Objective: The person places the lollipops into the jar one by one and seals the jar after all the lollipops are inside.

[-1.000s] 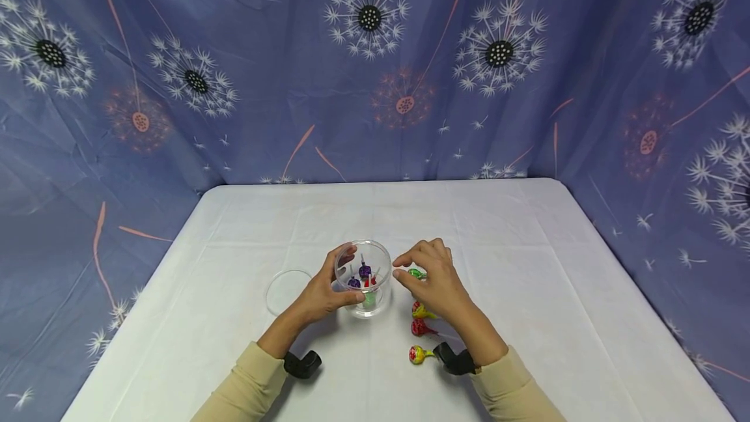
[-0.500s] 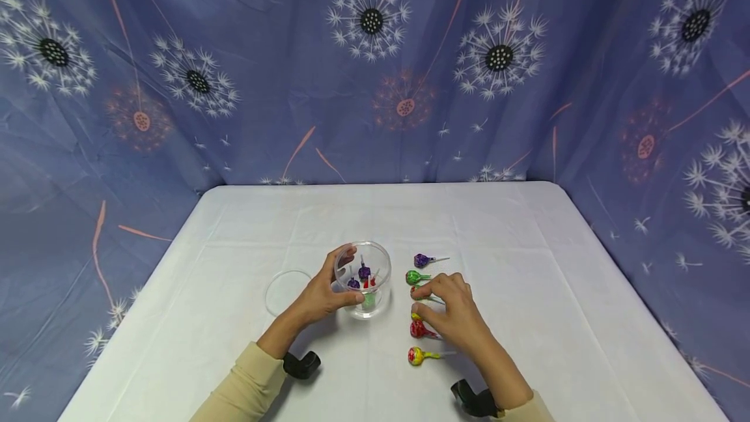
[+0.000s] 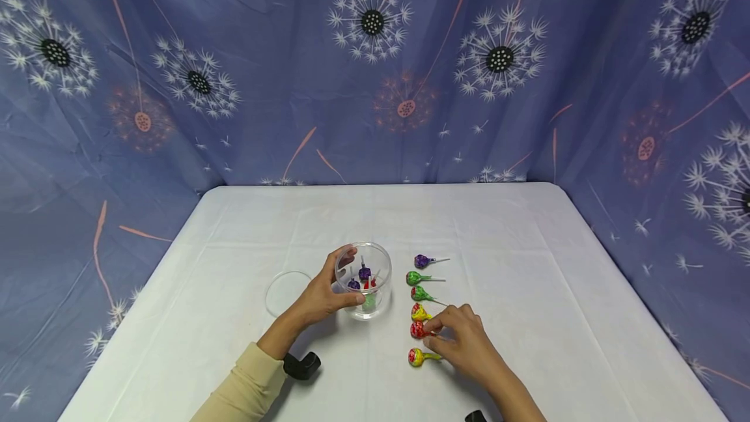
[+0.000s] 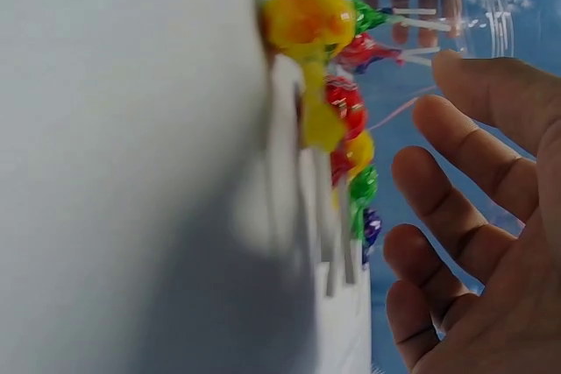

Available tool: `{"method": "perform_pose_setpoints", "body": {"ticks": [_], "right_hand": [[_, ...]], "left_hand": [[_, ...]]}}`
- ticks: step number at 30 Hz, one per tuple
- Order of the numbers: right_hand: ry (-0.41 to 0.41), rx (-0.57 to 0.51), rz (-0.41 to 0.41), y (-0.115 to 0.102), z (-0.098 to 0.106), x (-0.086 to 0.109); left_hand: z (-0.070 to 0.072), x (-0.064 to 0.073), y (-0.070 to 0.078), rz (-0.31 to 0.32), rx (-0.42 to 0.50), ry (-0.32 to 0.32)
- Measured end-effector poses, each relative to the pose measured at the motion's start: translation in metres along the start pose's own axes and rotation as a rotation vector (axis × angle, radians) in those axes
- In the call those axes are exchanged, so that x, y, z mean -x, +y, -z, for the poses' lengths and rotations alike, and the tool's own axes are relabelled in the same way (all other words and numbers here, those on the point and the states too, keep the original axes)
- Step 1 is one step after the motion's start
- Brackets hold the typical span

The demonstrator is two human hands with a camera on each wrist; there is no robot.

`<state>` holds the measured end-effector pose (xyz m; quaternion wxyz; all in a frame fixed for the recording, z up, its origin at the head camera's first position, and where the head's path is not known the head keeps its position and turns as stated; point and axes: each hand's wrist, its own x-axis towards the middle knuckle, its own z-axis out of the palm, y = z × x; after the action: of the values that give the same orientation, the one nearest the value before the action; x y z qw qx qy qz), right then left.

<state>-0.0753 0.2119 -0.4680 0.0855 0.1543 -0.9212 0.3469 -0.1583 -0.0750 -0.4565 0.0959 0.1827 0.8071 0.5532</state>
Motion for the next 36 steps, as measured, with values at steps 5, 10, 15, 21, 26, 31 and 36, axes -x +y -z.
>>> {"method": "perform_pose_setpoints", "body": {"ticks": [5,10,15,21,26,31,36], "right_hand": [[0.003,0.000,-0.017,0.005,-0.002,0.011],[0.013,-0.011,-0.007,0.009,-0.006,0.019],[0.028,-0.002,-0.012,0.012,-0.009,0.024],[0.062,0.012,0.026,0.015,-0.010,0.027],[0.052,0.013,0.012,0.017,-0.010,0.029],[0.050,0.018,0.008,0.020,-0.012,0.030],[0.055,0.019,0.005,0.020,-0.013,0.031]], "left_hand": [[0.004,0.006,0.019,0.013,0.005,-0.017],[0.007,0.012,0.034,0.009,0.012,-0.031],[0.007,0.013,0.036,0.008,0.021,-0.034],[0.007,0.013,0.036,0.008,0.009,-0.024],[0.008,0.012,0.035,0.008,0.007,-0.032],[0.004,0.006,0.017,0.007,-0.004,-0.023],[0.000,0.000,-0.001,-0.012,-0.013,0.000]]}}
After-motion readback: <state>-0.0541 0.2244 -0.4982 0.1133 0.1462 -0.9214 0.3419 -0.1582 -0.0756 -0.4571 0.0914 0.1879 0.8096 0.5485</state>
